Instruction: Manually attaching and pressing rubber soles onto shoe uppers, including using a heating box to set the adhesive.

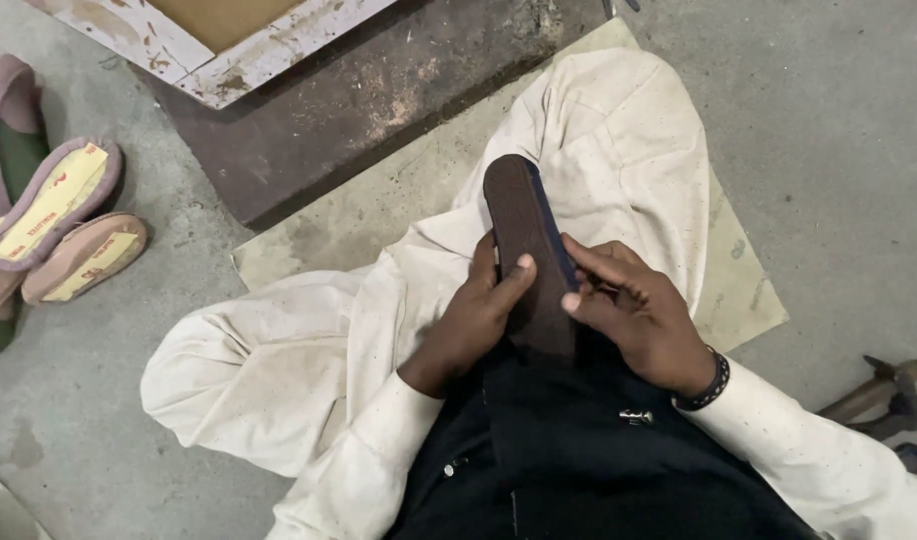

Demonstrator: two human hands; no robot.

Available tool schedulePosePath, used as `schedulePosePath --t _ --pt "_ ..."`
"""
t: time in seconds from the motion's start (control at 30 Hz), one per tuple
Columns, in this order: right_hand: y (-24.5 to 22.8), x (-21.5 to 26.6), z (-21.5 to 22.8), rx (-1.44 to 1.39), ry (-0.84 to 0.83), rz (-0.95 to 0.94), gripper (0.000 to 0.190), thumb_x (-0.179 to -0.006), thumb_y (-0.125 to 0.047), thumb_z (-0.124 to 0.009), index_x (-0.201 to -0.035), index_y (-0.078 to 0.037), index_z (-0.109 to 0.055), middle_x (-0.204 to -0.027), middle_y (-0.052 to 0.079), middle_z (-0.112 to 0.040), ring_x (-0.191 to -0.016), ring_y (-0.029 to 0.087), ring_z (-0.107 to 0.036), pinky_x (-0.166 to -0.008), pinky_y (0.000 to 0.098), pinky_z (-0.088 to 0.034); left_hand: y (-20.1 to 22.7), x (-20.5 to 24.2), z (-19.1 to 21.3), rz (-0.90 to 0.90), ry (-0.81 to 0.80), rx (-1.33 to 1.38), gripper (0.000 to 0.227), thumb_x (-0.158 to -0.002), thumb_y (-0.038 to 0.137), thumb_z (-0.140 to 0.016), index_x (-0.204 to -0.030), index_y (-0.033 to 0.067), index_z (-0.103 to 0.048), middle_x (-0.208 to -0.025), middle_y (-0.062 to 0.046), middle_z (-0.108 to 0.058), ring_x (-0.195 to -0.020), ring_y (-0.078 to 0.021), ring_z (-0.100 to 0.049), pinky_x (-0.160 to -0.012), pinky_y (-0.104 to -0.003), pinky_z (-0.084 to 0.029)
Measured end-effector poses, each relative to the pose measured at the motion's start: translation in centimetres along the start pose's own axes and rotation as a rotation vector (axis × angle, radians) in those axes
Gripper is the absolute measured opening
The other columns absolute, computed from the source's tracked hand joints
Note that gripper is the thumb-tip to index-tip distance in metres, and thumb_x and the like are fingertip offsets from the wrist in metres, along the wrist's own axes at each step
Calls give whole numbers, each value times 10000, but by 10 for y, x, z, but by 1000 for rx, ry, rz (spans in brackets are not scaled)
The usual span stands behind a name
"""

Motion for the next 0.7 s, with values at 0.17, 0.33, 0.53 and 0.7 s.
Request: schedulePosePath --t 0.17,0.33,0.53,0.7 --pt "-6 -8 -10 64 -84 34 834 -739 -64 -886 -1502 -91 -551 -1012 127 -519 -891 199 -570 -749 322 -578 2 -8 -2 13 15 304 1005 -985 432 -582 -1619 4 69 -1631 -349 -123 -1493 -498 -247 -1169 -648 -272" --pt "-52 -8 -18 106 -115 99 936 -720 -43 -875 -1557 -79 -457 -861 92 -564 -796 192 -618 -714 323 -586 -10 -27 -4 -14 69 414 1029 -972 373 -642 -1606 -2 76 -1588 -362 -194 -1452 -472 -317 -1125 -633 -348" --pt "-68 13 -15 375 4 423 1017 -662 -147 -915 -1544 22 -437 -1224 321 -666 -1116 421 -691 -854 505 -582 -13 -43 -7 -87 4 439 1006 -977 365 -659 -1600 -2 41 -1548 -351 -267 -1389 -444 -398 -1051 -618 -436" --pt "-52 33 -11 775 134 589 838 -946 -324 -749 -1586 11 -325 -1361 219 -675 -1006 266 -733 -742 355 -587 -10 -39 -20 46 25 555 760 -851 262 -663 -1517 143 -316 -1415 -132 -551 -1252 -261 -581 -1030 -407 -533"
Point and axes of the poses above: each hand's wrist, its own x-axis away from the middle knuckle, its own z-axis out of the back of the hand, y = z × x, the point moved 6 cm from there along -x, towards the middle knuckle
